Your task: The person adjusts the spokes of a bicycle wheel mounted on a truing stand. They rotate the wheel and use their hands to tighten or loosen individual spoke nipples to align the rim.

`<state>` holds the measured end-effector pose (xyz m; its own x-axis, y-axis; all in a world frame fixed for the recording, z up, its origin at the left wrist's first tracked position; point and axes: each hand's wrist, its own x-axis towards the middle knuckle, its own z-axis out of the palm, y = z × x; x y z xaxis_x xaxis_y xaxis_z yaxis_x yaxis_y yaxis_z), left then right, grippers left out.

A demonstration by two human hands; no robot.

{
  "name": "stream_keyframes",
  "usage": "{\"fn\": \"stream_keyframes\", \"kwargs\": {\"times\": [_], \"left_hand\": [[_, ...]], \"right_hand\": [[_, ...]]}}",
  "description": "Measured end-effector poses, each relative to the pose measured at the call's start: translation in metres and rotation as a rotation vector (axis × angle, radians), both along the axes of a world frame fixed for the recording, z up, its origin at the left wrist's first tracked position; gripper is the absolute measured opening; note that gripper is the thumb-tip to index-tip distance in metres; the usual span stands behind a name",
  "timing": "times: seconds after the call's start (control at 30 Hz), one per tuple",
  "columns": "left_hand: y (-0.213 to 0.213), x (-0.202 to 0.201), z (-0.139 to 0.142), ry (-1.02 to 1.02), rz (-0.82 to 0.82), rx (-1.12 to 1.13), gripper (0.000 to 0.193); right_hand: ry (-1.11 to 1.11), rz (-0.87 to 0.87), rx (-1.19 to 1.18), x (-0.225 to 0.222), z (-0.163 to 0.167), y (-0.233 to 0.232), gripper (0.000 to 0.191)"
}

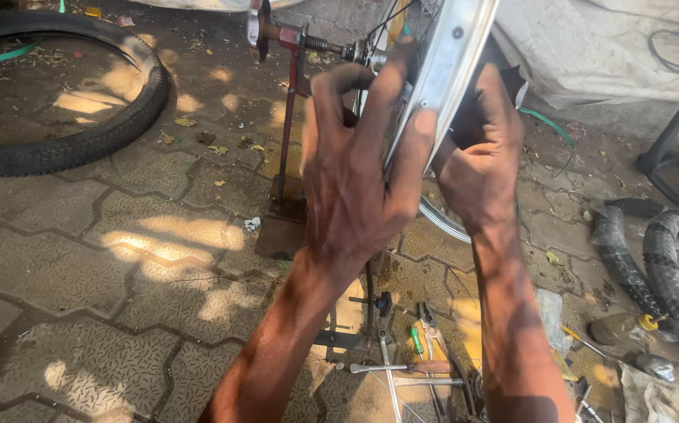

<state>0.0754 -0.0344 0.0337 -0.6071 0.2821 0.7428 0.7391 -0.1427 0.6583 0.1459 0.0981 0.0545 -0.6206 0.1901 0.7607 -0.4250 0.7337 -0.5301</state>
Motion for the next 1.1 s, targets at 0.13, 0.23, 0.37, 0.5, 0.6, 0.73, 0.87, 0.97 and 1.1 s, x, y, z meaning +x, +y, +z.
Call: {"fn": "stream_keyframes", "kwargs": {"times": [0.13, 0.23, 0.37, 0.5, 0.6, 0.73, 0.87, 0.97, 1.1], "left_hand": [[0.004, -0.004, 0.004, 0.165, 0.159, -0.013, 0.042], [0.007, -0.005, 0.001, 0.184, 0.117, 0.035, 0.038], [0.012, -0.008, -0.002, 0.173, 0.029, 0.124, 0.036], [0.014, -0.012, -0.001, 0.146, -0.01, 0.163, 0.035], [0.013, -0.012, 0.001, 0.169, -0.006, 0.162, 0.034], [0.014, -0.011, 0.002, 0.133, -0.048, 0.195, 0.034], [0.017, -0.012, 0.0, 0.1, -0.092, 0.22, 0.034], [0.017, -0.013, -0.004, 0.094, -0.092, 0.204, 0.035], [0.014, -0.015, -0.009, 0.093, -0.117, 0.202, 0.038]], "right_hand": [[-0.153, 0.054, -0.05, 0.002, 0.001, 0.007, 0.027], [-0.256, 0.015, -0.053, -0.001, 0.005, 0.008, 0.028], [-0.194, -0.04, -0.203, -0.007, 0.008, 0.001, 0.031], [-0.051, 0.213, -0.372, -0.011, 0.007, 0.0, 0.032], [0.012, 0.433, -0.491, -0.014, 0.005, 0.007, 0.027], [-0.01, 0.491, -0.471, -0.015, 0.004, 0.015, 0.011], [-0.003, 0.451, -0.487, -0.015, 0.012, 0.011, 0.016], [-0.028, 0.351, -0.332, -0.012, 0.021, 0.005, 0.024], [0.023, 0.078, 0.028, -0.016, 0.023, 0.002, 0.029]]}}
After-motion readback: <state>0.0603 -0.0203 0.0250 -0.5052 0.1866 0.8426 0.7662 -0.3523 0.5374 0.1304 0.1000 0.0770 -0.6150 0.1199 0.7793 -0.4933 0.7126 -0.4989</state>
